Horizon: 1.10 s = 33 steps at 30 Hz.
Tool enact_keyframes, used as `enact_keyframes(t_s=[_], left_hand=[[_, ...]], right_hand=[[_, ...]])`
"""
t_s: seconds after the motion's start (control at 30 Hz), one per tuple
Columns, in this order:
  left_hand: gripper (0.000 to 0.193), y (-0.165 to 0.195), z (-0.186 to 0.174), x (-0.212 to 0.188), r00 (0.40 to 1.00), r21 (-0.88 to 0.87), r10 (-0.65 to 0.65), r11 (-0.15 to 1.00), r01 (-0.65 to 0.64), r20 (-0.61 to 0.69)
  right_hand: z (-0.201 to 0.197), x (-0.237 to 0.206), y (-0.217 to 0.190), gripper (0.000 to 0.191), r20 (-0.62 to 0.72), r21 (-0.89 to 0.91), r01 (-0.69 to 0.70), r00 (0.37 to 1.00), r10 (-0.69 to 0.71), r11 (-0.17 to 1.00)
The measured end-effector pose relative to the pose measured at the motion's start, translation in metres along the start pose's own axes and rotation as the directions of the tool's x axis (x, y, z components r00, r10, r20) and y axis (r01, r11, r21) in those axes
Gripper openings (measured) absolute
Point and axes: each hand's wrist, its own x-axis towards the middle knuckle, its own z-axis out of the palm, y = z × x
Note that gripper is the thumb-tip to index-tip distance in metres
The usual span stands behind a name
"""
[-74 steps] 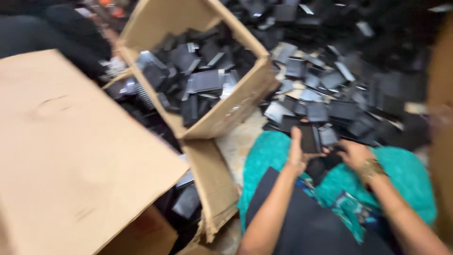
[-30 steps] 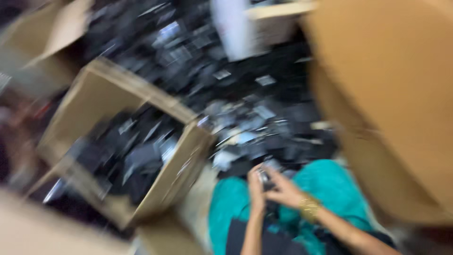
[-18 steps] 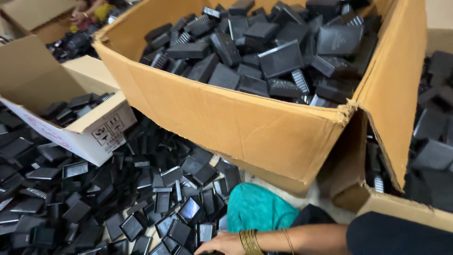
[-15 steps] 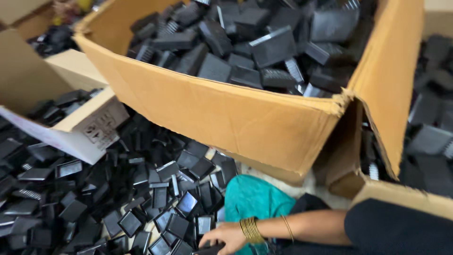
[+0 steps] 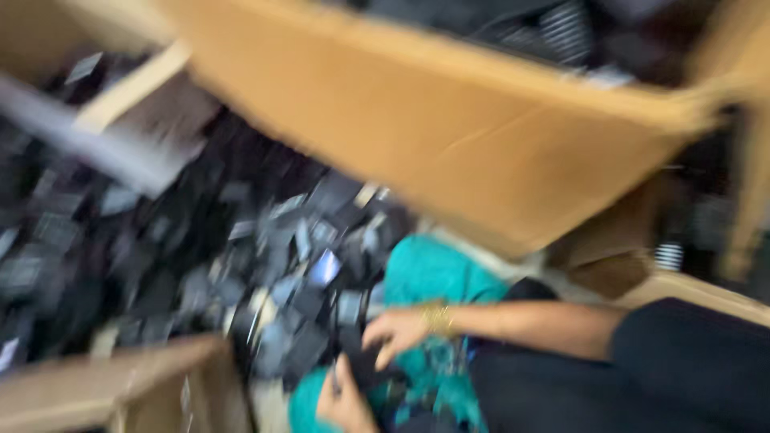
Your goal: The person sits on the floor and sorts small black compact disc cases by picking them up from a pile, briefly inspecting them, and placing them into a cardboard box. The person handles the cases one at a time and continues the sorting process throughout the clip.
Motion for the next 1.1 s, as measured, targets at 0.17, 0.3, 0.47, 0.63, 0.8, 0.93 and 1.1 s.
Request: enact_keyframes(t_s=[0.17,0.3,0.47,0.63,0.8,0.93,1.1], left_hand=[[0.041,0.037,-0.076,0.006,0.953,-0.458,-0.049,0.883,-0.099,-0.299],[0.061,0.083,-0.194,0.046,0.836,-0.825,-0.334,0.519,-0.223,-0.436],[0.062,0.147,-0.287,0.071,0.857,-0.900,-0.274,0.150,-0.410,-0.436],[0.064,0.150,-0.236,0.058,0.947,-0.911,-0.060,0.296,-0.286,-0.317],[0.035,0.087,-0.108,0.024,0.972,-0.924,-0.229,0.381,0.038,-0.054],[0.036,0.021,-0.004,0.020,0.926,-0.867,-0.366,0.486,0.110,-0.088],[0.053,-0.035,0.024,0.040,0.903,-0.887,-0.411,0.359,0.289,0.128]], right_hand=[[-0.040,0.005,0.007,0.045,0.065,-0.079,-0.345,0.935,0.350,0.935],[-0.053,0.016,0.019,0.031,-0.213,-0.117,-0.347,0.924,0.318,0.930],[-0.037,0.039,0.020,0.036,-0.253,-0.575,-0.184,0.967,0.041,0.797],[-0.019,0.069,0.014,0.059,-0.145,-0.846,-0.068,0.984,-0.106,0.528],[-0.016,0.096,0.004,0.047,-0.152,-0.812,-0.040,0.978,-0.145,0.583],[-0.012,0.129,-0.008,0.047,-0.201,-0.879,-0.058,0.945,-0.258,0.473],[-0.015,0.162,-0.015,0.017,-0.145,-0.630,-0.294,0.954,0.263,0.718]])
